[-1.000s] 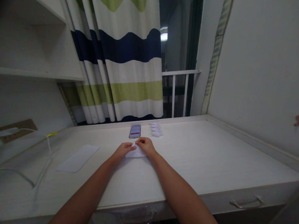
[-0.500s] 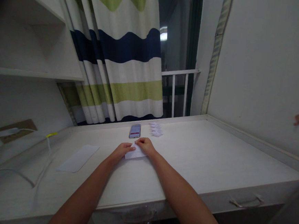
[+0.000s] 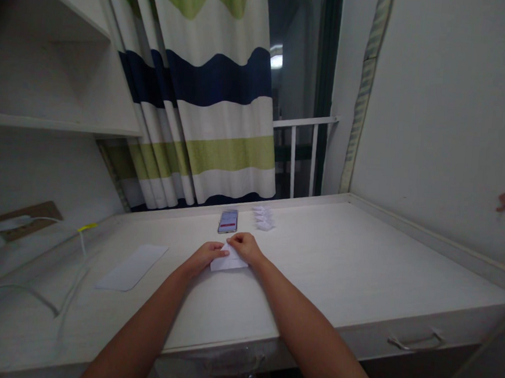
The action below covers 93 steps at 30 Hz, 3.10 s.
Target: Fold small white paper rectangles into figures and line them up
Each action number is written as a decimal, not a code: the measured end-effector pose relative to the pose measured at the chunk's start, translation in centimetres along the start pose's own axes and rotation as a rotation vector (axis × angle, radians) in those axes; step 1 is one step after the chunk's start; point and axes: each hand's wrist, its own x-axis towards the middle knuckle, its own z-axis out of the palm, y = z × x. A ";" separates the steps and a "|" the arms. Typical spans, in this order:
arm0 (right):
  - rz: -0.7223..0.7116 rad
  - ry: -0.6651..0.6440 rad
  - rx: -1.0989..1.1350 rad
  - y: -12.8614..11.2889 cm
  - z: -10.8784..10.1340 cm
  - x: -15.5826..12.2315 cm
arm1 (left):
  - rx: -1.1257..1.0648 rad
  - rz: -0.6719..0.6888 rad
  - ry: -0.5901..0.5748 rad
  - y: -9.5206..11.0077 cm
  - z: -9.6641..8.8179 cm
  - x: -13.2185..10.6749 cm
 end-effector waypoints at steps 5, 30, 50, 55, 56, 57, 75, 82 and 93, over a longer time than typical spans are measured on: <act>-0.038 0.017 -0.074 0.1 0.1 0.1 | 0.018 0.014 -0.013 -0.2 -0.1 0.1; 0.052 -0.070 0.045 0.1 -0.1 -0.1 | 0.075 0.019 0.059 0.1 0.3 -0.1; 0.029 -0.053 0.006 0.2 -0.4 0.1 | 0.075 0.062 0.050 -0.1 0.0 0.0; 0.037 -0.037 0.009 -0.2 -0.5 0.1 | 0.015 0.106 0.050 0.1 0.1 -0.1; 0.032 -0.037 0.010 -0.2 -0.5 0.1 | 0.016 0.110 0.054 0.1 0.1 -0.1; 0.028 -0.036 0.012 -0.2 -0.5 0.1 | 0.019 0.112 0.055 0.1 0.1 -0.1; 0.087 0.058 0.038 -0.1 -1.1 0.4 | -0.179 0.070 0.054 0.2 0.2 -0.1; 0.078 0.091 0.049 -0.1 -1.1 0.5 | -0.228 0.059 0.075 0.5 0.2 -0.2; 0.060 0.064 0.056 0.1 -0.8 0.4 | -0.086 0.100 0.113 0.9 0.3 -0.4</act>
